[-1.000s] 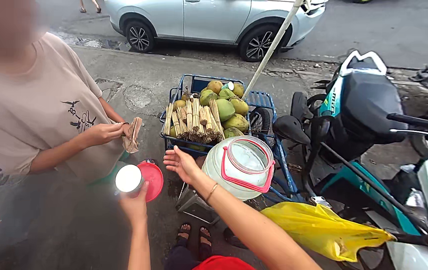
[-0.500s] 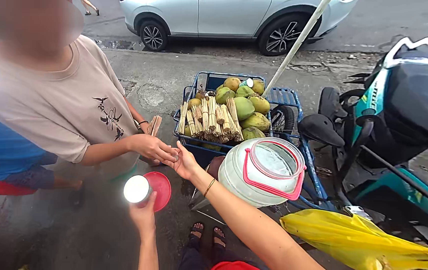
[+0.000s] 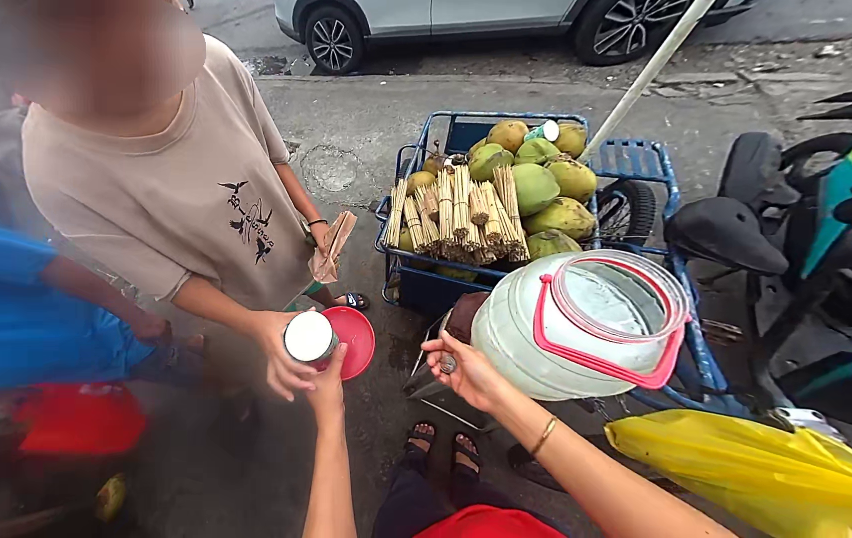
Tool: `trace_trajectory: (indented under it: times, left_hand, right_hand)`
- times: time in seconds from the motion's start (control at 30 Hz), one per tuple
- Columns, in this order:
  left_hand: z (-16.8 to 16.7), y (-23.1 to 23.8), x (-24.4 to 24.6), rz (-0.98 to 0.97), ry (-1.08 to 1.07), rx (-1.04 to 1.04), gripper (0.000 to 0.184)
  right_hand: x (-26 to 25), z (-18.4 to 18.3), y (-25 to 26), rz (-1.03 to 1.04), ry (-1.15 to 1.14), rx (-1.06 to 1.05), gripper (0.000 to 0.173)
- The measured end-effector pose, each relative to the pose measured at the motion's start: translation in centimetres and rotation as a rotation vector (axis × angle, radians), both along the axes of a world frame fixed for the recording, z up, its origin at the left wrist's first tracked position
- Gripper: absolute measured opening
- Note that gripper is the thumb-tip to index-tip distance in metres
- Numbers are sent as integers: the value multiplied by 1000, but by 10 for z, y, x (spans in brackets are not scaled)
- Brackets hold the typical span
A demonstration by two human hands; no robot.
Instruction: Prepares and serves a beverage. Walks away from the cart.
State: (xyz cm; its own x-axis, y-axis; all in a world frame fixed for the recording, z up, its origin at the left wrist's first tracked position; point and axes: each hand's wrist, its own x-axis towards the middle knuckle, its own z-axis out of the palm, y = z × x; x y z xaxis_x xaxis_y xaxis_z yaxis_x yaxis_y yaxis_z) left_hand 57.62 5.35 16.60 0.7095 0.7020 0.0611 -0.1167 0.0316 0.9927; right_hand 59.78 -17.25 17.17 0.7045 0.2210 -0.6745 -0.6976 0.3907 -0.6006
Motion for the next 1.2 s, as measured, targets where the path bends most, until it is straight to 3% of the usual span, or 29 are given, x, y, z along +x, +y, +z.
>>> trace_trajectory:
  times: [0.1, 0.2, 0.27, 0.33, 0.43, 0.53, 0.73, 0.93, 1.0, 1.2]
  left_hand:
    - [2, -3, 0, 29, 2, 50, 85]
    - [-2, -4, 3, 109, -4, 108, 100]
    - [2, -6, 5, 117, -17, 100, 95]
    - [11, -7, 7, 81, -57, 90, 81]
    - [20, -8, 11, 12, -72, 119, 90]
    - [23, -8, 13, -44, -14, 140, 73]
    - [12, -20, 10, -179, 164, 91, 74]
    - [4, -72, 21, -262, 254, -71, 41]
    - [13, -93, 36, -337, 199, -74, 42]
    - [74, -170, 100, -604, -111, 195, 43]
  right_hand:
    - [-23, -9, -13, -20, 66, -30, 49]
    - [-36, -13, -21, -39, 100, -40, 47]
    - [-42, -14, -24, -36, 102, -40, 47]
    - [-47, -15, -25, -26, 103, -38, 46]
    - [-53, -16, -28, -22, 104, -26, 44]
    - [-58, -18, -30, -12, 94, -21, 43]
    - [-72, -23, -48, 76, 27, -46, 31]
    - [-102, -16, -96, 152, -7, -83, 23]
    - [-114, -16, -114, 114, -4, -109, 22]
    - [-142, -12, -162, -130, 12, -208, 23]
